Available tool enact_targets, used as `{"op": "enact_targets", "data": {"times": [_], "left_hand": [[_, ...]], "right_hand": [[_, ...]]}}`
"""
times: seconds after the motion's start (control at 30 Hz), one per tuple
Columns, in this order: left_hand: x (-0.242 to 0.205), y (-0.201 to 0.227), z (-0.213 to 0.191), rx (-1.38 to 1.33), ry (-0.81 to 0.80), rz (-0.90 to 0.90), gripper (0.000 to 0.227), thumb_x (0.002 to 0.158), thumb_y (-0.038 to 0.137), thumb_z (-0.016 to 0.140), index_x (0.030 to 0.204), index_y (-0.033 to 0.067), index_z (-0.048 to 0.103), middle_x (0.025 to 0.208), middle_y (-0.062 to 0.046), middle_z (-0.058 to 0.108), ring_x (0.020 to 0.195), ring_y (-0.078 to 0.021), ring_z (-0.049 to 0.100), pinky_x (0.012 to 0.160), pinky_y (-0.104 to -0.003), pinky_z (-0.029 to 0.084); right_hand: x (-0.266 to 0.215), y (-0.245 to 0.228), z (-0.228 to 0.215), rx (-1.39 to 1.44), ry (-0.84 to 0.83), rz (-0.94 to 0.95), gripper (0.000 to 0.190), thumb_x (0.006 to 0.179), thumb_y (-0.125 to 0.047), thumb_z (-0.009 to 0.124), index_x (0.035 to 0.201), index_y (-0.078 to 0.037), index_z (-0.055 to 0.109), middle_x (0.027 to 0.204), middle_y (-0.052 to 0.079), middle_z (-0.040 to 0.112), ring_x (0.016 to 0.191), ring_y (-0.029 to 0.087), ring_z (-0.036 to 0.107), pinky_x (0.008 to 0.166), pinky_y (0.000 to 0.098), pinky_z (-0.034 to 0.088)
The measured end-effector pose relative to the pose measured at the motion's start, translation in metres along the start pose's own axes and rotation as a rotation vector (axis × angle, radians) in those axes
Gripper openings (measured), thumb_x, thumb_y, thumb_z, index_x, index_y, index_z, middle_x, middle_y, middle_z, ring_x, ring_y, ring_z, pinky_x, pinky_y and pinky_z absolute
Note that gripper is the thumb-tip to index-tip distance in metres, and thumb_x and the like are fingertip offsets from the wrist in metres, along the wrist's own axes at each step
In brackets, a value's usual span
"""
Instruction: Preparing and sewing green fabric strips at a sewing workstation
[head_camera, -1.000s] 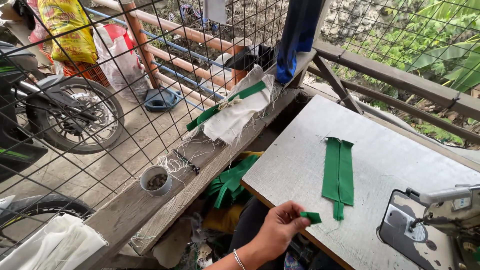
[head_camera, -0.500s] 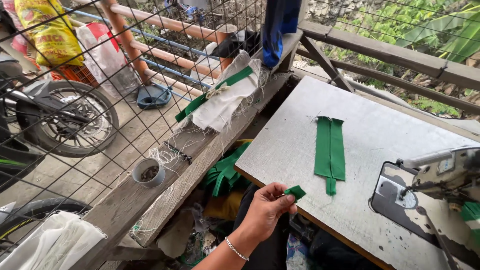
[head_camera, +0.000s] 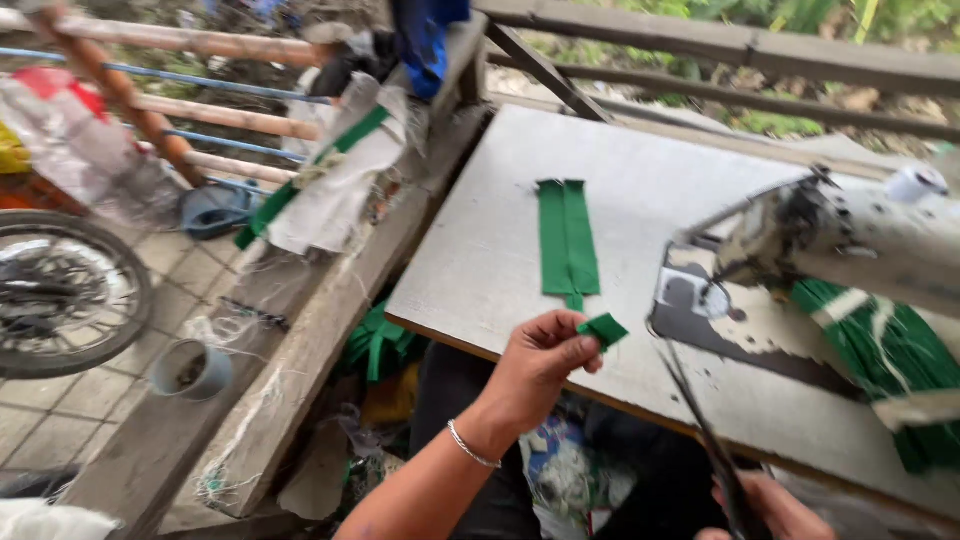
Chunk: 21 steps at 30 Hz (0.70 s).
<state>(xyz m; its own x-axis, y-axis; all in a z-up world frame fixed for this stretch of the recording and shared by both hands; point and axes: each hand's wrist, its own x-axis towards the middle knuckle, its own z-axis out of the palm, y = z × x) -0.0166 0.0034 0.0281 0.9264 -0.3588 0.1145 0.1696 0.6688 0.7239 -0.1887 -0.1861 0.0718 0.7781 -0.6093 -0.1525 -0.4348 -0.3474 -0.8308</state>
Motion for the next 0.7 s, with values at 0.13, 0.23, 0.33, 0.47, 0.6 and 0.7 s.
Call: {"op": "enact_targets", "data": {"times": [0.13,0.23,0.33,0.47,0.6,0.7], "left_hand": [[0.003,-0.008,0.014,-0.11,-0.044,-0.07,0.02,0.086,0.004,0.081,0.103,0.0035,0.071,0.086,-0.008,0.072,0.075,-0.0211,0.071,0.076,-0.033,0.06],[0.005,-0.009,0.021,-0.069,-0.063,-0.056,0.02,0.086,0.004,0.08,0.103,0.0004,0.071,0.086,-0.01,0.072,0.076,-0.0207,0.071,0.077,-0.031,0.06],[0.007,-0.013,0.024,-0.024,-0.072,-0.09,0.019,0.084,0.003,0.08,0.1,-0.0018,0.071,0.087,-0.014,0.073,0.076,-0.022,0.071,0.077,-0.031,0.061],[0.006,-0.023,0.033,-0.016,-0.064,-0.068,0.013,0.083,0.004,0.082,0.092,0.0007,0.072,0.08,-0.012,0.072,0.075,-0.0207,0.07,0.077,-0.032,0.059],[0.006,-0.034,0.037,0.041,0.038,-0.114,0.017,0.079,0.007,0.085,0.088,0.0036,0.07,0.08,-0.01,0.072,0.069,-0.0211,0.071,0.071,-0.031,0.06],[0.007,-0.033,0.04,0.099,0.043,-0.162,0.017,0.08,0.009,0.085,0.089,0.0034,0.072,0.079,-0.009,0.071,0.069,-0.0186,0.068,0.071,-0.029,0.058]], "right_hand": [[0.039,0.055,-0.018,-0.186,-0.351,-0.139,0.047,0.059,-0.032,0.101,0.09,-0.009,0.074,0.07,0.004,0.056,0.069,0.016,0.05,0.066,0.0286,0.042],[0.034,0.045,-0.016,-0.157,-0.362,-0.243,0.04,0.056,-0.02,0.097,0.084,-0.012,0.07,0.069,0.001,0.055,0.062,0.015,0.053,0.062,0.0287,0.045],[0.034,0.049,-0.017,-0.077,-0.364,-0.339,0.042,0.052,-0.021,0.096,0.084,-0.011,0.07,0.069,0.001,0.055,0.061,0.014,0.052,0.058,0.0284,0.046],[0.032,0.051,-0.018,-0.043,-0.376,-0.47,0.045,0.057,-0.029,0.099,0.082,-0.011,0.067,0.066,-0.002,0.052,0.056,0.011,0.047,0.051,0.0268,0.041],[0.034,0.063,-0.016,-0.003,-0.375,-0.48,0.045,0.061,-0.027,0.1,0.08,-0.01,0.064,0.068,-0.002,0.045,0.055,0.01,0.039,0.049,0.0262,0.033],[0.034,0.071,-0.014,0.086,-0.402,-0.432,0.041,0.06,-0.011,0.1,0.078,-0.008,0.063,0.067,-0.004,0.046,0.055,0.007,0.041,0.046,0.024,0.035]]}}
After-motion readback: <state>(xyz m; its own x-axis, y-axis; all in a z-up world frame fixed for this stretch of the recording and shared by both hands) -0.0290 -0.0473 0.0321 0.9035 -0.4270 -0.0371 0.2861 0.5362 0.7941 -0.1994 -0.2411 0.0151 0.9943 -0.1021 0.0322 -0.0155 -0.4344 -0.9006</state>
